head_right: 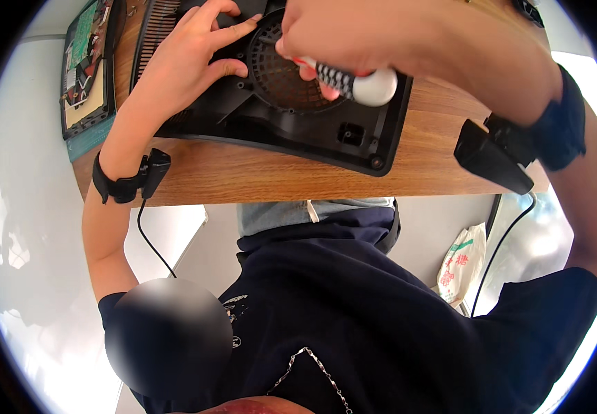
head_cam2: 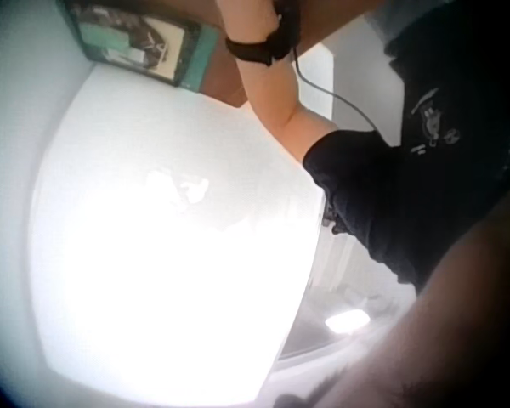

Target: The person uses a screwdriver to remove screws from the back of a black electronic device, flips it over, and continues unscrewing components. They remove a circular fan grille and handle a green circuit board, placing parts on the table.

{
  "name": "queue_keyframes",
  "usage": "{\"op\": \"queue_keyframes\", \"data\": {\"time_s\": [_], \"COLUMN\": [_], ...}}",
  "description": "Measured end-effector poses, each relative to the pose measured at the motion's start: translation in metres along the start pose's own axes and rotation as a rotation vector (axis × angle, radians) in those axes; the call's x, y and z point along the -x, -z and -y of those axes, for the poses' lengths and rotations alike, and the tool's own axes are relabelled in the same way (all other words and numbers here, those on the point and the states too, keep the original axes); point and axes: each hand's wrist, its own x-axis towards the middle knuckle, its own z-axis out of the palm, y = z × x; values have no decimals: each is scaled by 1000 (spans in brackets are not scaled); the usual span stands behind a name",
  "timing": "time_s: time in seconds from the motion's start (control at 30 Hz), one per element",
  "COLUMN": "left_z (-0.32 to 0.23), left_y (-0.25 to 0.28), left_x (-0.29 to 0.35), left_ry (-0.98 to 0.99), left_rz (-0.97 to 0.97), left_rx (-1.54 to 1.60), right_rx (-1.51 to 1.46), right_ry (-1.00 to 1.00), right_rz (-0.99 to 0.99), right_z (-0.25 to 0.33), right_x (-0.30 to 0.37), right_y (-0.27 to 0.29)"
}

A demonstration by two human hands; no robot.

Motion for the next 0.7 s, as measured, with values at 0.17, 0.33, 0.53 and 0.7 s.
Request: {"op": "queue_keyframes", "data": {"time_s": [0.17,0.33,0.53,0.7], "left_z": [1,3,3,2], "left_y": [-5,-6,-6,-4], "left_x": [2,4,4,4], "left_ry": [17,13,19,60], "left_rz": [-17,-33,-40,-21], "left_rx": [8,-20,-16,-22], "right_rx": [1104,636,487,617], "right_ry": [485,542,379,323], "right_rz": [-138,-456,-334,-409], "right_z": [-3,-37,-33,-46], "right_x": [11,-2,21,40], "right_y": [-4,-36,-12,-1]}}
